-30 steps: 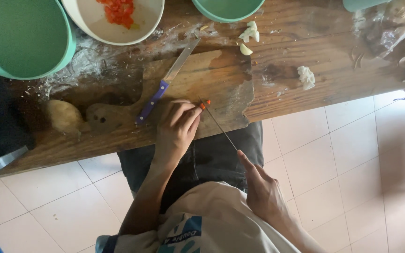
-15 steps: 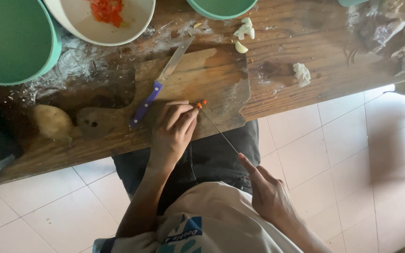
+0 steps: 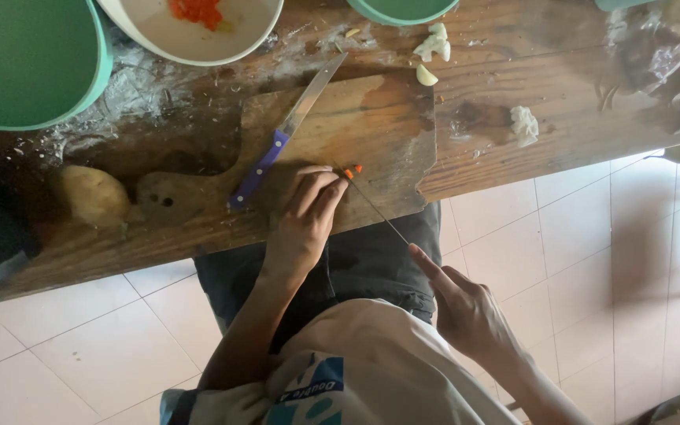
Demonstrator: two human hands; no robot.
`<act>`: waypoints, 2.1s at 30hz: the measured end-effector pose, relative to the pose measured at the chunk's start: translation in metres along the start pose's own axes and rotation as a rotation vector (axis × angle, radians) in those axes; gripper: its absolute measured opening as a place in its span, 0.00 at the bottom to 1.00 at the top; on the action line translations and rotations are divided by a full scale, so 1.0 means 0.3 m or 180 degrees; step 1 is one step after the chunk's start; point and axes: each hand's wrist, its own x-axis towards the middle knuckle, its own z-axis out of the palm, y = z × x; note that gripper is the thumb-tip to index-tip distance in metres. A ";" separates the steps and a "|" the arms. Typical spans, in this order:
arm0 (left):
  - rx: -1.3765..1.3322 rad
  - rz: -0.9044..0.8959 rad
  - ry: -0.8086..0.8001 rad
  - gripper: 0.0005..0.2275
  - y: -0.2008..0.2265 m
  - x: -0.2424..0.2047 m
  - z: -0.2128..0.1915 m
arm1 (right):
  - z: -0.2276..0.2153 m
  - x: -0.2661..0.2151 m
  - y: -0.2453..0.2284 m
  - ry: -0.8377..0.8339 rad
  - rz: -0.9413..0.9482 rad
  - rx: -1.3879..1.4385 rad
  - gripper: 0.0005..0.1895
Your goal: The person uses two knives to chop chili and garlic on a wooden board, occasionally scraping the pieces into a bowl.
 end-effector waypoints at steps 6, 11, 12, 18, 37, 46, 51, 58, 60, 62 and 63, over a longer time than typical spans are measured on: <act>0.0018 -0.0048 0.0074 0.11 0.007 -0.003 0.010 | 0.038 0.028 0.029 -0.0097 0.0012 -0.0210 0.39; 0.0040 0.0049 0.0137 0.11 0.006 0.000 0.009 | 0.032 -0.006 0.066 0.0034 -0.0082 -0.0444 0.43; 0.0051 0.0062 0.0142 0.10 0.006 -0.002 0.009 | 0.037 -0.002 0.070 -0.0008 -0.0043 -0.0462 0.44; 0.0002 0.0066 0.0135 0.10 0.009 -0.006 0.005 | 0.055 0.019 0.069 0.0095 -0.0230 -0.0668 0.48; -0.0018 0.0012 0.0301 0.10 0.012 -0.005 0.011 | 0.033 -0.027 0.024 0.0212 0.0160 -0.0523 0.41; 0.0293 0.0053 0.0263 0.09 0.009 -0.003 0.003 | 0.082 -0.083 0.056 0.0475 0.0012 -0.0101 0.39; 0.0259 0.0062 0.0210 0.10 0.000 -0.017 -0.002 | 0.097 -0.092 0.052 0.0394 0.0047 0.0023 0.38; 0.0113 0.0015 0.0152 0.10 -0.004 -0.016 -0.004 | 0.100 -0.073 0.043 0.0281 -0.0029 0.0023 0.38; 0.0066 0.0002 0.0173 0.09 -0.005 -0.016 -0.004 | 0.094 -0.071 0.042 0.0262 -0.0071 -0.0003 0.38; 0.0047 0.0002 0.0183 0.09 -0.007 -0.016 -0.003 | 0.079 -0.069 0.042 0.0248 -0.0128 -0.0028 0.39; 0.0052 0.0007 0.0184 0.09 -0.007 -0.015 -0.002 | 0.072 -0.069 0.041 0.0203 -0.0058 -0.0076 0.38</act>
